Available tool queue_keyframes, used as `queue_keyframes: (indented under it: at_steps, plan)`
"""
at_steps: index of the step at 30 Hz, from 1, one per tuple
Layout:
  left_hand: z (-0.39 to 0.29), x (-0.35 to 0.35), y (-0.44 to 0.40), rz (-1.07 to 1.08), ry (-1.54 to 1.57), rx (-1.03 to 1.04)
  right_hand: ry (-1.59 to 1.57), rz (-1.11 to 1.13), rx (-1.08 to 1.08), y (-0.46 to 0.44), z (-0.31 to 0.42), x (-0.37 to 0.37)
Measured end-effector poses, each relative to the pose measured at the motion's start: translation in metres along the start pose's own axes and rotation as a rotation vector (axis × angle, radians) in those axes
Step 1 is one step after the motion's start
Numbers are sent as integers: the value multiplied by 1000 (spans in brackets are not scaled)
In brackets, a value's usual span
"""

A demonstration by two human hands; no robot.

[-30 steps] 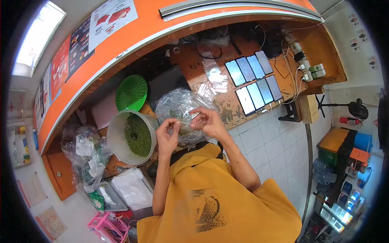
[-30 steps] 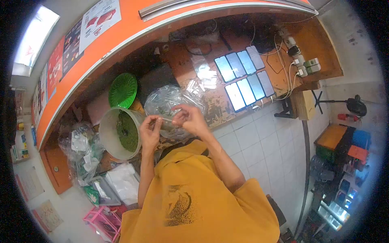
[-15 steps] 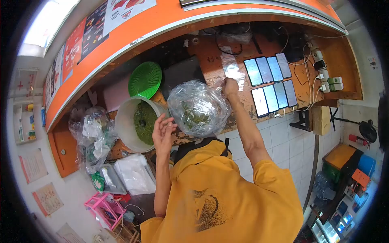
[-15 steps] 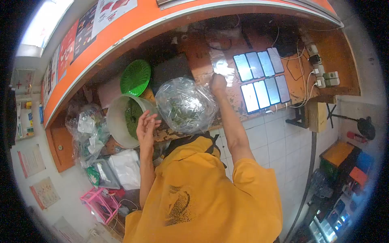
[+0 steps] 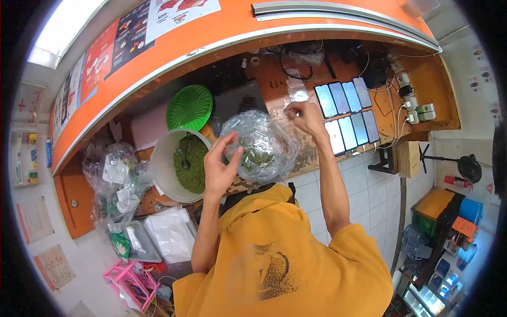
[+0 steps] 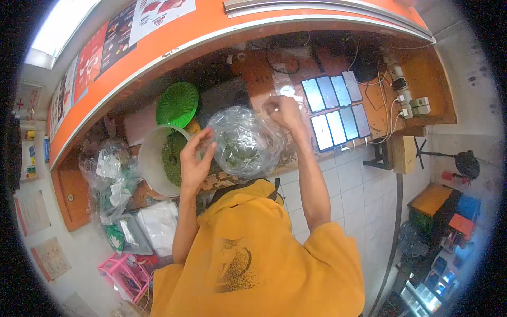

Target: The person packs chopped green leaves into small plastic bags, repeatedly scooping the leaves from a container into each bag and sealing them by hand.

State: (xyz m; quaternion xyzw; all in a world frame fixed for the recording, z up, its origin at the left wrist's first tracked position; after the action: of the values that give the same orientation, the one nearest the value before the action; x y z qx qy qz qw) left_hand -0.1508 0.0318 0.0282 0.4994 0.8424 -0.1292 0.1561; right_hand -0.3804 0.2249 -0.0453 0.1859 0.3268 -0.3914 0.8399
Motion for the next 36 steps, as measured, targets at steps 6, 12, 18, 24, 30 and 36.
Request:
queue_keyframes:
  at_steps: [6, 12, 18, 24, 30, 36]
  plan:
    - [-35, -13, -27, 293, -65, 56, -274, 494, -304, 41, 131, 8]
    - [-1, -42, -4, 420, 64, -92, -168, 306, -482, 43, 166, 30]
    - [40, -63, 21, 147, 526, -316, -299, -222, -349, 74, 219, 47]
    - [73, -77, 44, -23, 732, -328, -440, -34, -199, 100, 234, 97]
    - [53, -92, 52, -77, 344, -128, -358, -174, -361, 108, 246, 101]
    - [55, -88, 62, 1, 498, -124, -384, -135, -315, 112, 250, 103]
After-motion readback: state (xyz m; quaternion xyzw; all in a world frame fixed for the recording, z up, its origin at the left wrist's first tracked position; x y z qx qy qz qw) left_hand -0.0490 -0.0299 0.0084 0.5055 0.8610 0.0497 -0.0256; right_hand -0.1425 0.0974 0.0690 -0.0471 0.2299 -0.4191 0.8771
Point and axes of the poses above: each hand's wrist, its own y-axis away from the middle knuckle, its own x-axis out of the palm, z = x × y, the point moved 6 cm from there along -y, towards the middle knuckle
